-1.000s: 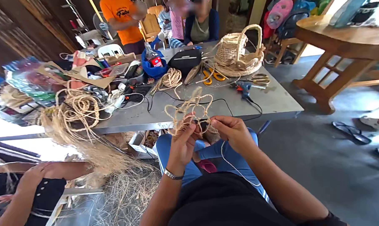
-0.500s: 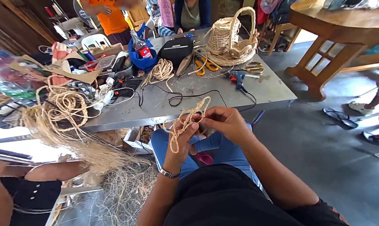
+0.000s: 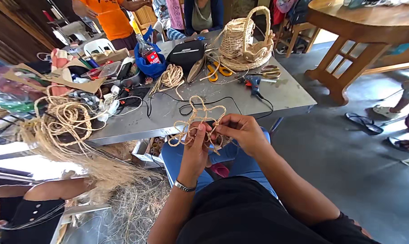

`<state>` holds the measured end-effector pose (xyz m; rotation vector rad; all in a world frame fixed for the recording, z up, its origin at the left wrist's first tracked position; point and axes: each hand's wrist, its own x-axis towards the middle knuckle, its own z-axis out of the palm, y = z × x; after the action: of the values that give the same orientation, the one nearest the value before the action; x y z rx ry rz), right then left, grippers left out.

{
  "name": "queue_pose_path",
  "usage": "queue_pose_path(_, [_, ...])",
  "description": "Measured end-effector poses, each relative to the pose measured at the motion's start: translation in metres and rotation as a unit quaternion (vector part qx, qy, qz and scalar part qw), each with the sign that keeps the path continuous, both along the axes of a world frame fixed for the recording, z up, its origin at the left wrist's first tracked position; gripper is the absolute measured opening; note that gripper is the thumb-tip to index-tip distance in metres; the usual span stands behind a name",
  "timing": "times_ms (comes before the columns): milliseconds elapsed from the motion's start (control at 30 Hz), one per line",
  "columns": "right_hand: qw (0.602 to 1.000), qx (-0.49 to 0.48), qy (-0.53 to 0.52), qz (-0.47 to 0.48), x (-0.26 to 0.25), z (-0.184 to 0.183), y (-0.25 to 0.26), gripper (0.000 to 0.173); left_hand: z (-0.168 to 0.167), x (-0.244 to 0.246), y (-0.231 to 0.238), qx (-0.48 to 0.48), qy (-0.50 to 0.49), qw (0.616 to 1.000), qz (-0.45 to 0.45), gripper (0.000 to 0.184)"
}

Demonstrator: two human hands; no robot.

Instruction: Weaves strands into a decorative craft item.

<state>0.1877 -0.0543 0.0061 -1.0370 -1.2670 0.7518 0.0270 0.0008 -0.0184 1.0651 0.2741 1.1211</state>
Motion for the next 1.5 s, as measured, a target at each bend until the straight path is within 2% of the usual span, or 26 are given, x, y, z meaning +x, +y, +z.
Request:
queue_pose_path(167, [1.000, 0.015, -0.011, -0.013, 0.004, 0.009, -0.001, 0.011, 0.003, -0.002, 0.003, 0.021, -0.002, 1.000, -0.008, 0.017])
queue_pose_path(233, [1.000, 0.000, 0.016, 0.015, 0.011, 0.012, -0.002, 0.013, 0.002, -0.006, 0.006, 0.021, -0.011, 0.999, -0.026, 0.016])
queue_pose_path(333, [0.995, -0.037, 0.051, 0.080, 0.019, 0.016, -0.005, 0.029, 0.000, -0.006, 0.009, 0.021, -0.016, 0.999, -0.027, 0.017])
queue_pose_path(433, [0.993, -0.045, 0.042, 0.099, 0.019, 0.013, -0.003, 0.042, 0.002, -0.007, 0.010, 0.023, -0.020, 0.999, -0.018, 0.016])
queue_pose_path(567, [0.995, -0.033, 0.004, 0.095, 0.013, 0.012, -0.001, 0.018, 0.003, -0.008, 0.008, 0.038, -0.023, 0.999, -0.016, 0.016])
queue_pose_path(633, [0.997, -0.015, 0.010, 0.070, 0.009, 0.012, -0.002, 0.015, 0.002, -0.008, 0.006, 0.039, -0.025, 0.999, -0.025, 0.014])
queue_pose_path(833, [1.000, -0.001, 0.012, 0.010, -0.002, 0.008, 0.000, 0.017, 0.002, -0.009, 0.005, 0.030, -0.029, 0.999, -0.030, 0.014])
queue_pose_path(1000, [1.000, -0.020, 0.009, 0.017, 0.002, 0.009, 0.002, 0.017, -0.001, -0.012, 0.010, 0.011, -0.060, 0.997, -0.041, 0.027])
queue_pose_path(1233, [0.998, -0.003, -0.027, 0.062, 0.003, 0.010, 0.001, 0.017, -0.004, -0.018, 0.021, -0.066, -0.066, 0.996, -0.014, 0.032])
queue_pose_path(1300, [0.999, -0.009, -0.021, 0.034, 0.000, 0.009, 0.002, 0.017, -0.010, -0.018, 0.019, -0.067, -0.036, 0.997, 0.011, 0.035])
queue_pose_path(1367, [1.000, -0.014, -0.016, 0.003, 0.000, 0.009, 0.005, 0.017, -0.020, -0.013, 0.012, -0.038, 0.027, 0.994, 0.094, 0.036])
queue_pose_path(1433, [0.999, -0.017, -0.022, -0.020, 0.001, 0.008, 0.007, 0.017, -0.033, -0.008, 0.005, 0.050, 0.071, 0.974, 0.210, 0.028])
queue_pose_path(1500, [0.999, -0.010, -0.029, -0.036, 0.001, 0.006, 0.008, 0.017, -0.036, -0.008, 0.000, 0.172, 0.071, 0.946, 0.266, 0.019])
